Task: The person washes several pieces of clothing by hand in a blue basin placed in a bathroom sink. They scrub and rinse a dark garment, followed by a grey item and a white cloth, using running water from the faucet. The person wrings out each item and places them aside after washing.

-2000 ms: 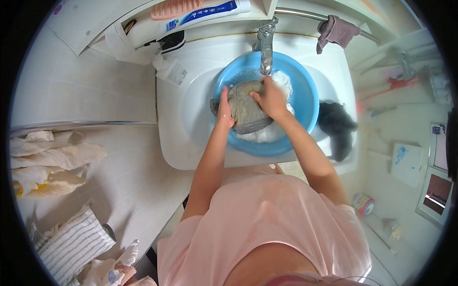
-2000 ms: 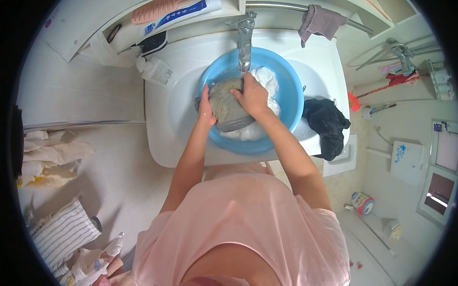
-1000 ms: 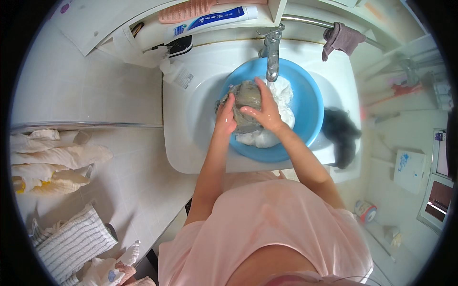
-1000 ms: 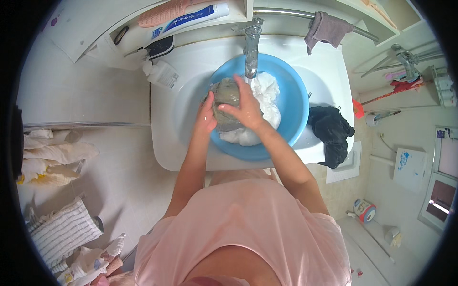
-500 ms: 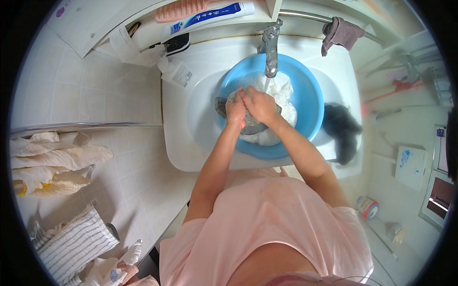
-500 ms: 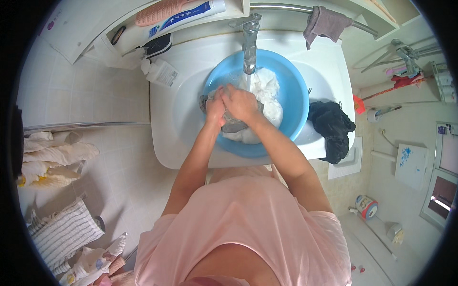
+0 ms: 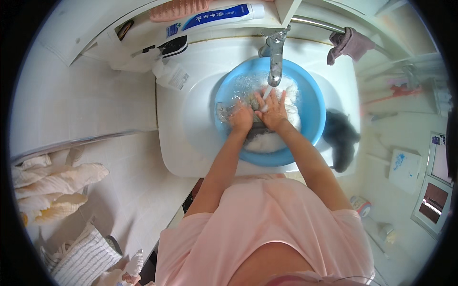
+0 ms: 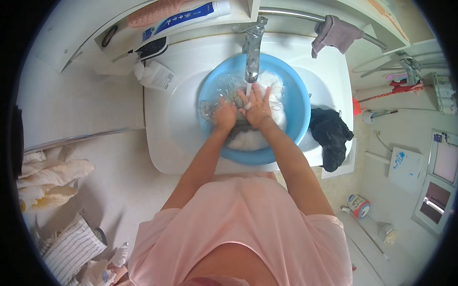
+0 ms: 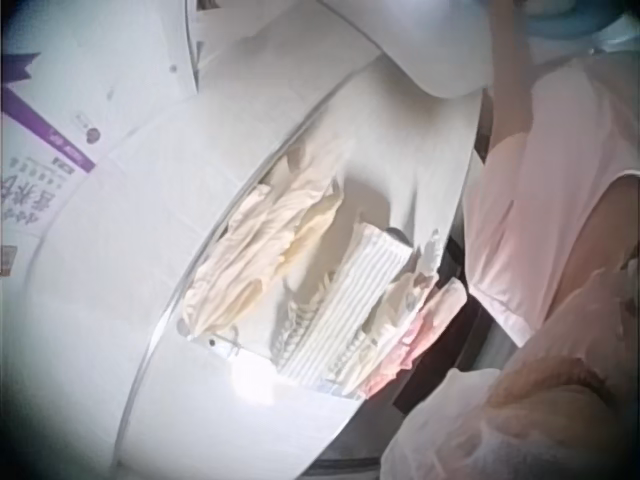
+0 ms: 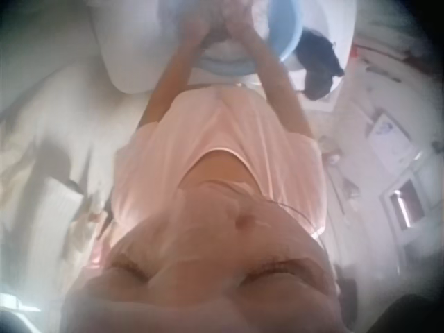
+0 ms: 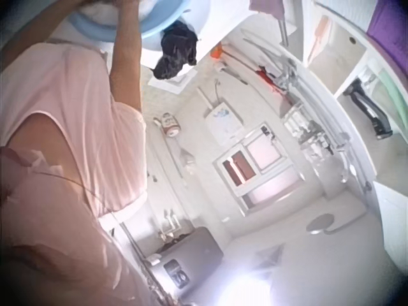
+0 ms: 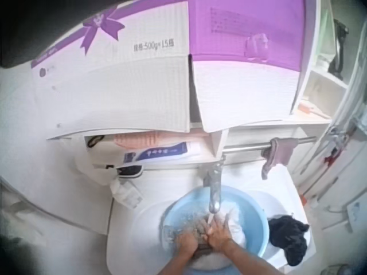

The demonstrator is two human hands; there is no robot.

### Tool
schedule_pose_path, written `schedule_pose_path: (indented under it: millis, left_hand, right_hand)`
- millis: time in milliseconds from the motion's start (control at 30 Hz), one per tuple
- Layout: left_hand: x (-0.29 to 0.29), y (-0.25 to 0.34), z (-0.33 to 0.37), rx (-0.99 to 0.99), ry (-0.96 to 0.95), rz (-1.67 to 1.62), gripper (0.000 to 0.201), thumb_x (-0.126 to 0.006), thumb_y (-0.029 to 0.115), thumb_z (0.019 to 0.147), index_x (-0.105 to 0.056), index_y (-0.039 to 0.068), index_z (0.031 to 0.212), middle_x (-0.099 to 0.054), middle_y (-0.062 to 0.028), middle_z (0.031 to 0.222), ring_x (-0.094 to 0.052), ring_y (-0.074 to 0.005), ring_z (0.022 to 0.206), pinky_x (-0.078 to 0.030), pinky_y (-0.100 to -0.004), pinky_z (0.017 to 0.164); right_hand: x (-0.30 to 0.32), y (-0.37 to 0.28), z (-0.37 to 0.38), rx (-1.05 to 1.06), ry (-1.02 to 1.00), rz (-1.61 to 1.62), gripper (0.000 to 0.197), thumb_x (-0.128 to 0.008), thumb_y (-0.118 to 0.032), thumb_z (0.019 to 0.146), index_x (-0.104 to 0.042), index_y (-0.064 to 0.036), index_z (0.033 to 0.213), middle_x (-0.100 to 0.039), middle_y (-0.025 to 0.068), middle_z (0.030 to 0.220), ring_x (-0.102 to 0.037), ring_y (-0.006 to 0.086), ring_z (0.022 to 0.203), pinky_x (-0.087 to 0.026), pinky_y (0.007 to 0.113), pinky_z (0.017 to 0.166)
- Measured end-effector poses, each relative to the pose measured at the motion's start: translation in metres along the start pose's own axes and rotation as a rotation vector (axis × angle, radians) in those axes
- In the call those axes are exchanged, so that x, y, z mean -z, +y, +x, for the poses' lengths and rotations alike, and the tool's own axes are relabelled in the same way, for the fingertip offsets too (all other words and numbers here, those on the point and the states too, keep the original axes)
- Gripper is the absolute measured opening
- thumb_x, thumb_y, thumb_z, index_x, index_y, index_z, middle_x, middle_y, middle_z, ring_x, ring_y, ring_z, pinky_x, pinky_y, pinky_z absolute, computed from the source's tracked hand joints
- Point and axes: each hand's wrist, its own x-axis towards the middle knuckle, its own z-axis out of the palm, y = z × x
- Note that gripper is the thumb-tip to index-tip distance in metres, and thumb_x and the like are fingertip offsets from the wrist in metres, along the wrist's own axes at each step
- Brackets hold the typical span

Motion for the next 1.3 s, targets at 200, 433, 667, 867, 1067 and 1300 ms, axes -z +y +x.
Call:
schedule_pose_path:
  millis: [200, 433, 667, 867, 1067, 1300]
  left_hand:
    - [-0.024, -0.009, 0.016, 0.054, -0.090, -0.034, 0.043, -0.045, 0.030, 0.092, -0.046, -0.002, 0.120, -0.061, -0.0249, 0.106, -0.060, -0.0413, 0.099, -0.045, -0.0513, 0.087]
    - [-0.005, -0.012, 0.015, -0.147, 0.091, 0.067, 0.036, -0.048, 0.022, 0.091, -0.050, 0.000, 0.119, -0.059, -0.0207, 0.112, -0.058, -0.0364, 0.104, -0.047, -0.0446, 0.087]
    - [0.069, -0.019, -0.014, -0.018, -0.416, -1.294, 0.045, -0.066, 0.007, 0.082, -0.052, 0.001, 0.123, -0.060, -0.0087, 0.113, -0.057, -0.0188, 0.103, -0.046, -0.0340, 0.088]
    - [0.095, 0.001, -0.027, 0.061, -0.407, -1.584, 0.041, -0.067, 0.024, 0.087, -0.055, 0.001, 0.119, -0.060, -0.0066, 0.113, -0.058, -0.0175, 0.102, -0.047, -0.0334, 0.088]
    - [0.067, 0.029, -0.025, 0.250, -0.088, -1.624, 0.040, -0.057, 0.033, 0.092, -0.055, 0.001, 0.118, -0.061, -0.0076, 0.110, -0.059, -0.0190, 0.099, -0.049, -0.0338, 0.083]
    - [0.071, 0.036, -0.031, 0.204, -0.098, -0.957, 0.048, -0.050, 0.030, 0.095, -0.042, 0.003, 0.135, -0.056, -0.0142, 0.124, -0.057, -0.0254, 0.107, -0.046, -0.0372, 0.087]
  right_hand:
    - [-0.019, -0.010, 0.011, -0.035, -0.292, -0.217, 0.065, -0.043, -0.033, 0.091, -0.017, -0.0227, 0.149, -0.020, 0.0214, 0.151, -0.006, 0.0377, 0.143, -0.005, 0.072, 0.103]
    - [-0.012, 0.003, 0.010, 0.016, -0.139, -0.048, 0.068, -0.053, -0.032, 0.087, -0.024, -0.0179, 0.147, -0.024, 0.0229, 0.148, -0.014, 0.0386, 0.140, -0.016, 0.059, 0.109]
    - [0.031, 0.011, -0.009, 0.069, 0.170, 0.878, 0.090, -0.071, -0.049, 0.075, -0.029, -0.0068, 0.143, -0.036, 0.0252, 0.139, -0.031, 0.0395, 0.133, -0.027, 0.046, 0.108]
    - [0.077, -0.030, -0.018, 0.070, 0.282, 1.349, 0.102, -0.077, -0.050, 0.069, -0.022, -0.0077, 0.144, -0.044, 0.0248, 0.132, -0.047, 0.0377, 0.121, -0.042, 0.042, 0.097]
    - [0.084, -0.060, -0.020, -0.038, 0.545, 0.772, 0.050, -0.064, -0.042, 0.082, -0.048, -0.0054, 0.112, -0.061, 0.0189, 0.095, -0.061, 0.0391, 0.087, -0.049, 0.044, 0.074]
    - [0.068, -0.042, 0.002, -0.138, 0.217, 0.656, 0.036, -0.049, -0.040, 0.091, -0.050, -0.0056, 0.101, -0.063, 0.0215, 0.084, -0.063, 0.0414, 0.074, -0.049, 0.049, 0.068]
